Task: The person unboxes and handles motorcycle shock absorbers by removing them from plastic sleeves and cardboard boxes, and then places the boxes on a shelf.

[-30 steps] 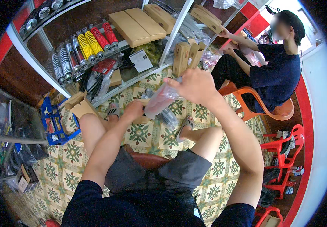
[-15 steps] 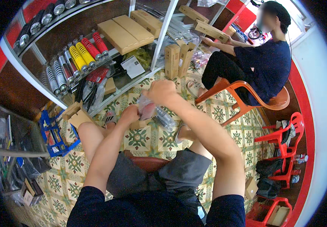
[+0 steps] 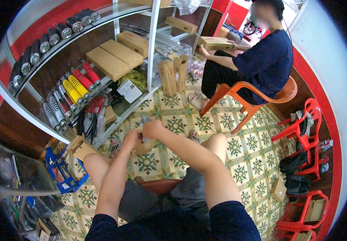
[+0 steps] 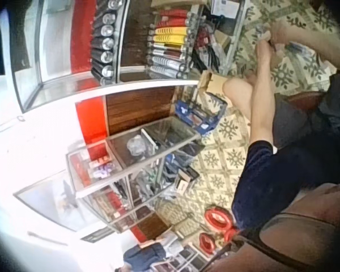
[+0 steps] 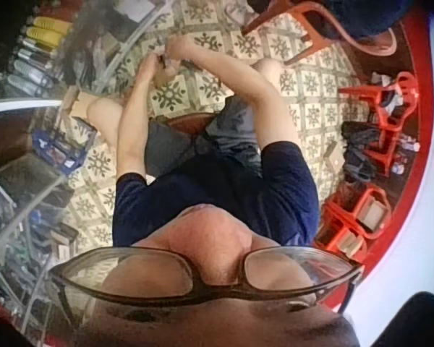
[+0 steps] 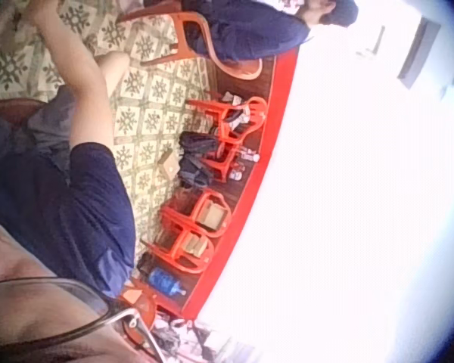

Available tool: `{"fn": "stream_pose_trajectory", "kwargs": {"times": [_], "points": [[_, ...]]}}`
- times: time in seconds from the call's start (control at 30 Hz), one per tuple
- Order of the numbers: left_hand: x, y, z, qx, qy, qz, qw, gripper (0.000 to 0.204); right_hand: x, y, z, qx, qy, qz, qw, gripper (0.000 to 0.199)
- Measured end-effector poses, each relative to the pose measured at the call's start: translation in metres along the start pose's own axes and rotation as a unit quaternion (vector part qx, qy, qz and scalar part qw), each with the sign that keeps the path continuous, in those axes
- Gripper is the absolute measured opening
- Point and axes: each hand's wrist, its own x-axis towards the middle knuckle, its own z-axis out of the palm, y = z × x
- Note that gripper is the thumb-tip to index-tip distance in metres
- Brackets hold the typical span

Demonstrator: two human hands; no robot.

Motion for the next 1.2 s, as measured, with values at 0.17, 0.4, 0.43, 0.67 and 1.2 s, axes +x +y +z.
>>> {"fn": "stream_pose_trajectory", "kwargs": {"times": [0.17, 0.4, 0.43, 0.67, 1.2], "points": [[-0.001, 0.0, 0.001, 0.015, -0.027, -0.022, 0.999, 0.025, 0.009, -0.007, 0.015, -0.028, 0.057, -0.041, 0.997, 0.023], [0.0, -0.003, 0.001, 0.002, -0.013, -0.021, 1.0, 0.022, 0.009, -0.012, 0.019, 0.026, 0.103, -0.01, 0.994, 0.025], [0.001, -0.007, 0.003, -0.002, -0.025, -0.025, 0.999, 0.021, 0.011, -0.015, 0.021, 0.018, 0.108, -0.005, 0.994, 0.024], [-0.006, -0.01, 0.002, -0.028, 0.017, -0.003, 0.999, 0.014, 0.015, -0.027, 0.043, 0.031, 0.093, 0.011, 0.995, 0.022], [-0.007, -0.007, 0.012, 0.055, 0.004, 0.023, 0.998, 0.03, 0.019, -0.022, 0.073, -0.029, 0.107, 0.013, 0.994, 0.019]]}}
